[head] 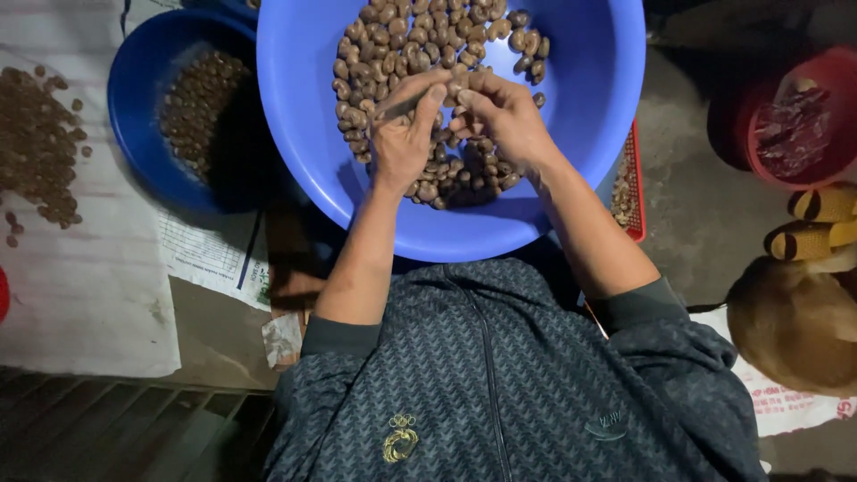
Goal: The person uses a small knife to peel the outer skin off cashew nuts held in a blue basin. They pick up each nut, scrape the skin with the blade, and drop the peeled nut into a red basket to the right.
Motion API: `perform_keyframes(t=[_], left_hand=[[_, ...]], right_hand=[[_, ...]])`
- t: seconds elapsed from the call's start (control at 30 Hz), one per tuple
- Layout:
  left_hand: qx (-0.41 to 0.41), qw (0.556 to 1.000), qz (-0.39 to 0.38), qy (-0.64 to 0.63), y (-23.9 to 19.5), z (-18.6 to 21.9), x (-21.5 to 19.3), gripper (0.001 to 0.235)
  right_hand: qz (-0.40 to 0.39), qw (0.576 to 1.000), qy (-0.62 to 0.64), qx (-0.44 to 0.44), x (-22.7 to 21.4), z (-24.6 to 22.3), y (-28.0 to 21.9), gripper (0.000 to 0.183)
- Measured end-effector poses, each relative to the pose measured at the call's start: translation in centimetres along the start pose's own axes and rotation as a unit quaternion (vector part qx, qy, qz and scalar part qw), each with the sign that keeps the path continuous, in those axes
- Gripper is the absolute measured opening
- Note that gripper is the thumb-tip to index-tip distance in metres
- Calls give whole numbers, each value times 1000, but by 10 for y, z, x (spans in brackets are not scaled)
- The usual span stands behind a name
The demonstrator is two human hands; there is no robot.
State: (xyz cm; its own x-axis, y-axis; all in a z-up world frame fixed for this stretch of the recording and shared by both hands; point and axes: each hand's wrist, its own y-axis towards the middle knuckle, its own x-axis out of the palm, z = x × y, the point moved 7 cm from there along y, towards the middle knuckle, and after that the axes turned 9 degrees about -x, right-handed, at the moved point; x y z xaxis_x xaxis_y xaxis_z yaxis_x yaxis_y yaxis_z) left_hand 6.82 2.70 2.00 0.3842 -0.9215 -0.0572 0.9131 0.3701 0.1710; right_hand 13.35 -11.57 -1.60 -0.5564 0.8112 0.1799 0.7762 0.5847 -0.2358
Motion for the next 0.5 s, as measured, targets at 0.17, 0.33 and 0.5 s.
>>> perform_keyframes(t=[0.17, 0.33, 0.5], left_hand=[[-28, 1000, -4, -1, -3, 0, 0, 17], [-46, 998, -17, -37, -3, 0, 2, 18], [-44, 996, -41, -64, -3, -5, 3, 18]], right_hand=[[-9, 995, 98, -14, -2, 10, 3, 29], [-18, 996, 73, -40, -2, 1, 0, 32], [-21, 995, 81, -60, -2, 1, 0, 47]])
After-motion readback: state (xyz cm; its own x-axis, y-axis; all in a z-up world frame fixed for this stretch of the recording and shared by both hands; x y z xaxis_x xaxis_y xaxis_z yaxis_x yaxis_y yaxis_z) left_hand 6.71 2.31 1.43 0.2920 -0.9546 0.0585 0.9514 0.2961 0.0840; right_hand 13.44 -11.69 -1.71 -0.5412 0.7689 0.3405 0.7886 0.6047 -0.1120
